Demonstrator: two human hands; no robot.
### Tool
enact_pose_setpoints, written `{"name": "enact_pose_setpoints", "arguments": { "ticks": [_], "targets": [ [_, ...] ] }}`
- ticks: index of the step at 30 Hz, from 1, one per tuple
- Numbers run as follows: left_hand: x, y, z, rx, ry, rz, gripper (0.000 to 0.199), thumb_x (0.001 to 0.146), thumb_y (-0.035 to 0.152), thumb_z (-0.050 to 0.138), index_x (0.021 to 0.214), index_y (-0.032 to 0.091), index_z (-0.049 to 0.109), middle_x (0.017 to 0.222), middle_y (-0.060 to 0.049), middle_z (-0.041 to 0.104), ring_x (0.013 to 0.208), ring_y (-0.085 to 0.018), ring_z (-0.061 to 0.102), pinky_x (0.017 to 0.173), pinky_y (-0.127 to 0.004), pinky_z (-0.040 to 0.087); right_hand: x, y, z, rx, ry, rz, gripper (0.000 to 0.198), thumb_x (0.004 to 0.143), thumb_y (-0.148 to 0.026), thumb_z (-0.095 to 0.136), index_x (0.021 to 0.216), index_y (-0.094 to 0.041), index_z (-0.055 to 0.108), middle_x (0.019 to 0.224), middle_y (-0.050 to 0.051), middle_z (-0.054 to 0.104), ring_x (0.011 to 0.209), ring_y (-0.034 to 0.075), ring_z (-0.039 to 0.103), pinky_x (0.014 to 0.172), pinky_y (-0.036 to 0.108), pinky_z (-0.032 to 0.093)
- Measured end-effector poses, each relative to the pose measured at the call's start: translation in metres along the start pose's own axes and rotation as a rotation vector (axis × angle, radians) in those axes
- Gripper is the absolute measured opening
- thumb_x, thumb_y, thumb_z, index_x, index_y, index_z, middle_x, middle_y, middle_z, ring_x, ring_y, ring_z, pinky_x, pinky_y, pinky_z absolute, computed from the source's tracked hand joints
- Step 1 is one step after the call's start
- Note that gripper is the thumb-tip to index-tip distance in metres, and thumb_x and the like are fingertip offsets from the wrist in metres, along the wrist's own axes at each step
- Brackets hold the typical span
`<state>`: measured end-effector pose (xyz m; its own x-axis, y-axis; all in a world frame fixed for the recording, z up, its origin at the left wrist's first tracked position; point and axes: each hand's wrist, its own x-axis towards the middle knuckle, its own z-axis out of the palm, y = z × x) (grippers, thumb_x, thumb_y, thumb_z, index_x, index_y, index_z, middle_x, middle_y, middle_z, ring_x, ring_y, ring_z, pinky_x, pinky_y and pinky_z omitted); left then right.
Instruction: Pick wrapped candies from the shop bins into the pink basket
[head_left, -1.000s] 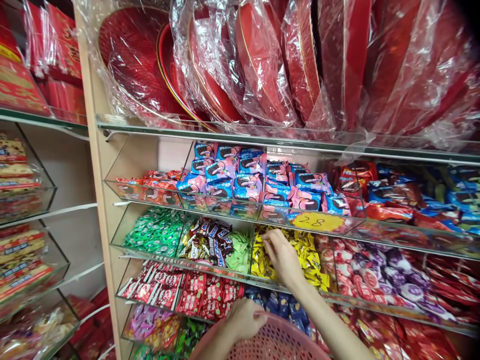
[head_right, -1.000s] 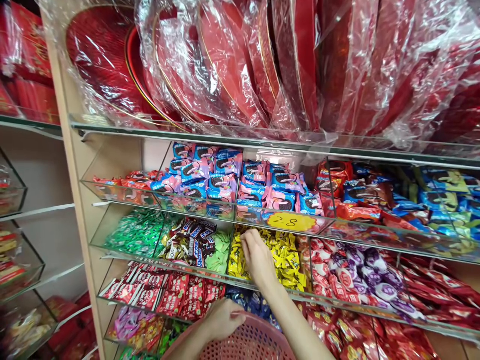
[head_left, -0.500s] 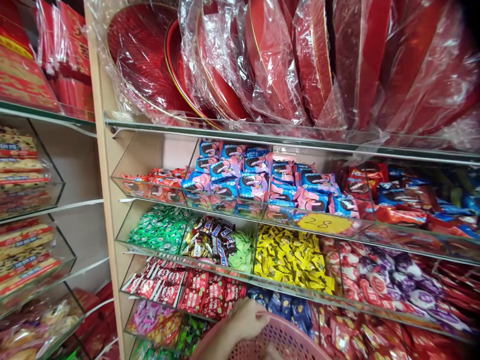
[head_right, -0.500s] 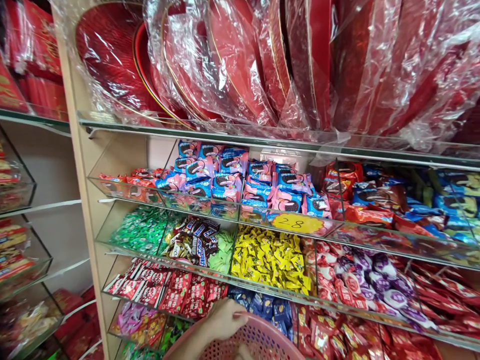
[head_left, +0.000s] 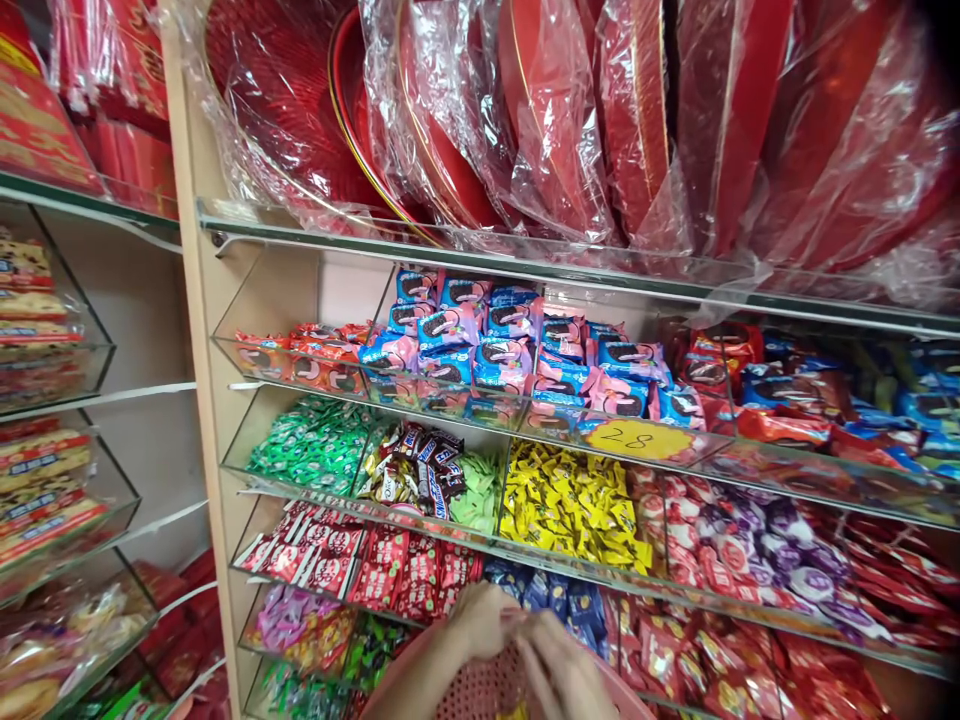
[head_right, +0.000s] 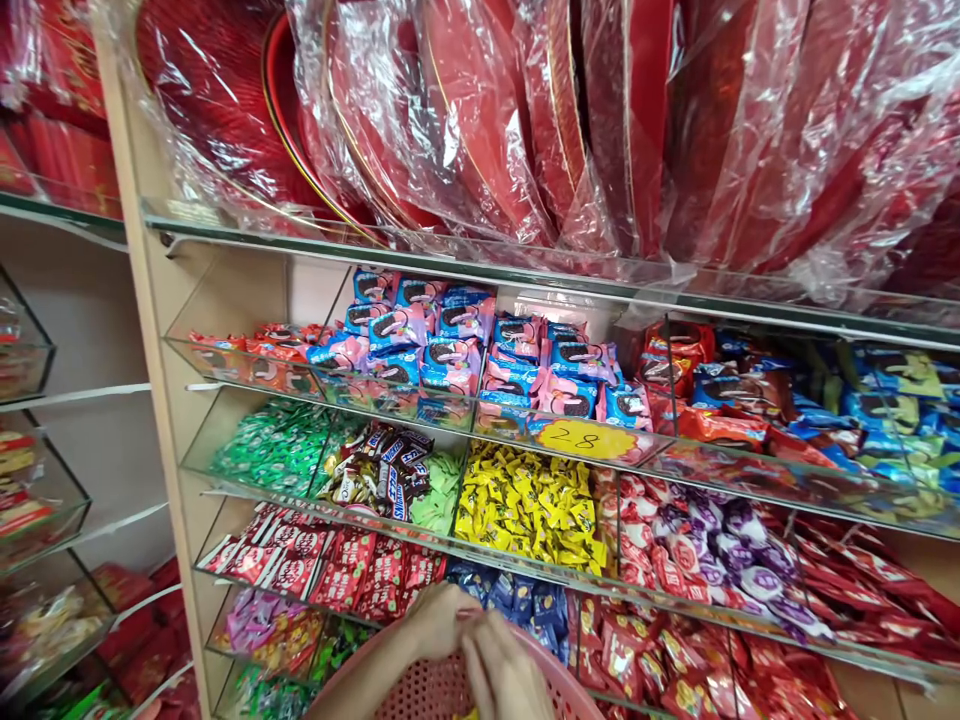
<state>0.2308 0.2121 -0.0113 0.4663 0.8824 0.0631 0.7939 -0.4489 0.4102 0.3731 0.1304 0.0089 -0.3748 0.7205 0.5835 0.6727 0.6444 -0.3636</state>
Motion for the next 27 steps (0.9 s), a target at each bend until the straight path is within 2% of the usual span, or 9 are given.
{"name": "enact_pose_setpoints", "arguments": {
  "ticks": [4,6,12,16,18,20,23,25,27],
  "targets": [
    [0.002,0.000,-0.001,-0.019,0.009,-0.006,0.033,0.082,0.042,0.043,0.074,0.025,0.071,0.080,-0.004,0.075,0.070,-0.018,0.066,0.051,-0.028,0.024,0.056,-0.004,-0.041,-0.064,0.198,0.094,0.025,0.096,-0.033,0.039,0.084,-0.021,0.058,0.080,0.003,0.060,0.072,0.015,0.060,0.066,0.025,0.046],
    [0.003,0.000,-0.002,-0.019,0.004,-0.018,0.030,0.080,0.040,0.046,0.073,0.024,0.071,0.078,-0.003,0.074,0.069,-0.018,0.065,0.050,-0.028,0.023,0.080,-0.004,-0.052,-0.138,0.256,0.147,0.030,0.096,-0.038,0.038,0.081,-0.021,0.058,0.078,0.004,0.060,0.068,0.017,0.059,0.064,0.027,0.044],
    [0.001,-0.001,-0.003,-0.047,0.015,0.004,0.030,0.080,0.041,0.047,0.075,0.025,0.072,0.076,-0.003,0.074,0.069,-0.017,0.064,0.051,-0.028,0.023,0.111,-0.002,-0.047,-0.225,0.269,0.235,0.034,0.091,-0.048,0.043,0.078,-0.020,0.057,0.079,0.006,0.062,0.071,0.020,0.059,0.064,0.029,0.042],
    [0.001,-0.003,-0.002,-0.038,0.018,0.006,0.031,0.080,0.043,0.046,0.074,0.025,0.071,0.076,-0.003,0.074,0.069,-0.018,0.064,0.050,-0.029,0.021,0.113,-0.001,-0.043,-0.161,0.265,0.303,0.029,0.090,-0.041,0.047,0.072,-0.020,0.057,0.076,0.003,0.063,0.066,0.018,0.058,0.062,0.028,0.040],
    [0.001,-0.003,-0.002,-0.034,0.019,0.015,0.031,0.080,0.042,0.046,0.074,0.025,0.070,0.076,-0.002,0.074,0.068,-0.017,0.063,0.050,-0.029,0.021,0.112,0.000,-0.048,-0.091,0.319,0.300,0.029,0.089,-0.038,0.048,0.070,-0.020,0.058,0.072,0.003,0.063,0.063,0.016,0.056,0.061,0.027,0.040],
    [0.001,-0.002,-0.003,-0.028,0.014,0.016,0.031,0.081,0.042,0.046,0.074,0.024,0.070,0.075,-0.002,0.073,0.067,-0.016,0.062,0.050,-0.028,0.021,0.107,-0.003,-0.056,-0.045,0.408,0.243,0.028,0.089,-0.038,0.048,0.072,-0.019,0.059,0.072,0.003,0.062,0.061,0.016,0.055,0.060,0.028,0.041],
    [0.000,0.001,-0.007,-0.023,-0.001,0.014,0.033,0.081,0.044,0.045,0.074,0.024,0.070,0.075,-0.002,0.073,0.068,-0.016,0.063,0.050,-0.027,0.022,0.088,-0.011,-0.067,0.008,0.477,0.060,0.021,0.090,-0.034,0.050,0.081,-0.019,0.061,0.080,0.005,0.063,0.067,0.015,0.056,0.062,0.028,0.043],
    [-0.001,0.003,-0.010,-0.028,-0.023,0.017,0.035,0.082,0.045,0.044,0.075,0.024,0.070,0.077,-0.002,0.073,0.070,-0.017,0.063,0.051,-0.027,0.024,0.069,-0.014,-0.068,0.061,0.435,-0.018,0.016,0.090,-0.030,0.051,0.086,-0.019,0.062,0.084,0.006,0.063,0.071,0.015,0.057,0.062,0.027,0.044],
    [-0.001,0.004,-0.011,-0.037,-0.030,0.037,0.035,0.083,0.046,0.043,0.084,0.026,0.072,0.084,-0.002,0.074,0.076,-0.018,0.064,0.054,-0.026,0.029,0.046,-0.012,-0.059,0.114,0.314,0.003,0.016,0.091,-0.029,0.050,0.086,-0.019,0.061,0.083,0.005,0.062,0.067,0.014,0.056,0.059,0.026,0.044]
  ]
}}
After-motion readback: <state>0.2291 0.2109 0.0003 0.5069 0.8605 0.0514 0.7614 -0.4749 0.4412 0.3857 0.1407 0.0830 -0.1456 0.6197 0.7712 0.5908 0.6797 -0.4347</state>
